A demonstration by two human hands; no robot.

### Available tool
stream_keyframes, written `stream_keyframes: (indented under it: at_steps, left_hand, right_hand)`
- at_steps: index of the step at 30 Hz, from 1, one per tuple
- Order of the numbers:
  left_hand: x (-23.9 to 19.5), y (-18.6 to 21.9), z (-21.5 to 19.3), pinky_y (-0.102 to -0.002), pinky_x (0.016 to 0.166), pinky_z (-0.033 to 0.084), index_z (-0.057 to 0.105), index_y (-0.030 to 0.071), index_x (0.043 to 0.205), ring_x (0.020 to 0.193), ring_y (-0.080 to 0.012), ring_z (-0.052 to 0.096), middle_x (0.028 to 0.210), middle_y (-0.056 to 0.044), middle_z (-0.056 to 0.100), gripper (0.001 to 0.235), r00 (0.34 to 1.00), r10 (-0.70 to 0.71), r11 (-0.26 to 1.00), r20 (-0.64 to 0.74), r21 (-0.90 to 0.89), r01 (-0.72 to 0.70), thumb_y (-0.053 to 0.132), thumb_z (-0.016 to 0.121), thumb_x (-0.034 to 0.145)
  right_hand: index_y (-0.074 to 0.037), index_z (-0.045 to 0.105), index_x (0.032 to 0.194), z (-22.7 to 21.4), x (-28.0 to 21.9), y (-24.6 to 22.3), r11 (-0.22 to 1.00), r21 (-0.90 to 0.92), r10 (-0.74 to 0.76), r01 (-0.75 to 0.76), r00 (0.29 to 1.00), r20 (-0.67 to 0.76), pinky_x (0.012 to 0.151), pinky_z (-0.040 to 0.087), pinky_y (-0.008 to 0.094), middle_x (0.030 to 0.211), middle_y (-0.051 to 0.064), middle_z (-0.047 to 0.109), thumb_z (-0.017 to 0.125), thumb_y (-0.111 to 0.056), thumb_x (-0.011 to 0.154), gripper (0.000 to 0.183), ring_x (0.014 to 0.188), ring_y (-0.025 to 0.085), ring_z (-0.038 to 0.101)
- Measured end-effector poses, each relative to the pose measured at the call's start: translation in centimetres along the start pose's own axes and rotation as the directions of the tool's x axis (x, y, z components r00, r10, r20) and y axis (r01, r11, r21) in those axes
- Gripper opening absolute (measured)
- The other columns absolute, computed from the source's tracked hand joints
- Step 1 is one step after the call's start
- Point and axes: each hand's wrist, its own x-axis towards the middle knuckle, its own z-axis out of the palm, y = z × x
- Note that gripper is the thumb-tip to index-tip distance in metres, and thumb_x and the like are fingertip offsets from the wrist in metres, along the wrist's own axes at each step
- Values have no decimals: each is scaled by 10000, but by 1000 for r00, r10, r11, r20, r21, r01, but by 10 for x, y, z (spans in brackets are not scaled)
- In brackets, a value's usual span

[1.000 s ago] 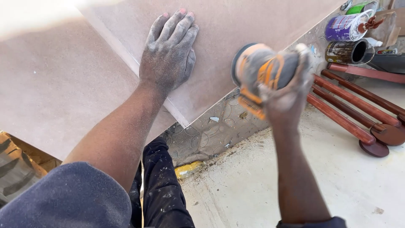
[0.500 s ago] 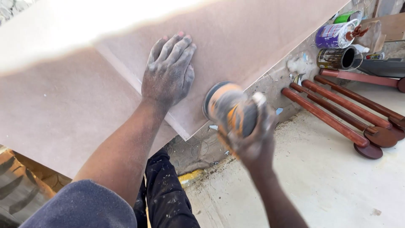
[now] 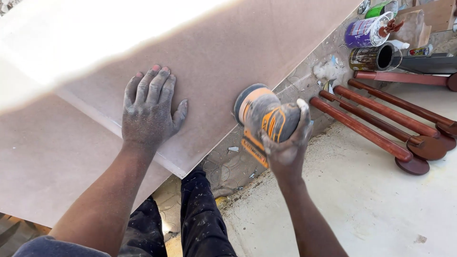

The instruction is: The person uses an electric sander to smooth the edges and surfaces of a wooden board. They move the sander along the edges and flat surfaces, then flip the board to sand the other side.

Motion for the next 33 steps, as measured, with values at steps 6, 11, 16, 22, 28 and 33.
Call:
stream_keyframes:
  at_steps: [6, 11, 16, 22, 28, 33]
  left_hand:
    - [-3, -2, 10, -437, 1138, 473, 692, 110, 1312, 1317, -247, 592, 1321, -81, 615, 523, 994, 35, 997, -101, 71, -28, 507, 604, 983]
    - [2, -2, -3, -431, 1135, 482, 720, 89, 1280, 1285, -257, 638, 1303, -76, 654, 445, 994, 41, 995, -105, 92, -31, 430, 640, 1004]
    - [7, -2, -11, -449, 1102, 503, 733, 57, 1253, 1243, -282, 661, 1295, -95, 679, 349, 991, 51, 997, -127, 67, -43, 313, 619, 1047]
    - [9, 1, -8, -469, 1110, 470, 726, 87, 1276, 1231, -296, 633, 1326, -100, 680, 330, 994, 20, 998, -105, 63, -13, 257, 620, 1014]
    - [17, 2, -9, -471, 1104, 455, 710, 27, 1239, 1257, -307, 599, 1285, -121, 649, 260, 990, -37, 990, -134, -138, 18, 171, 601, 1052]
    - [17, 7, -2, -453, 1127, 419, 698, 67, 1236, 1252, -299, 590, 1271, -93, 657, 293, 986, -153, 965, -62, -223, 135, 208, 562, 1017]
  right_hand:
    - [-60, 134, 1636, -17, 85, 89, 979, -62, -197, 193, 978, -74, 881, 579, 640, 1279, 436, 421, 864, -23, 866, 1062, 1083, 543, 606]
    - [-107, 158, 1615, -56, 147, 162, 988, 77, -136, 135, 991, 3, 1029, 523, 554, 1361, 307, 367, 826, 56, 881, 1006, 1276, 419, 483]
    - [-176, 106, 1631, -66, 146, 157, 987, 133, -111, 95, 986, 123, 1227, 460, 497, 1493, 239, 254, 786, 81, 896, 1034, 1458, 376, 390]
    - [-75, 183, 1572, -38, 67, 55, 975, 138, -197, 173, 962, 189, 1138, 487, 549, 1506, 300, 349, 882, -72, 804, 1039, 1382, 453, 460]
    - [15, 220, 1566, -1, -61, -3, 934, 137, -347, 329, 928, 136, 1033, 506, 484, 1298, 250, 449, 939, -123, 765, 1085, 1163, 402, 554]
    - [-272, 272, 1515, 18, -129, 3, 987, -61, 162, -150, 914, 371, 529, 514, 568, 1220, 95, 477, 940, -356, 607, 1130, 875, 397, 675]
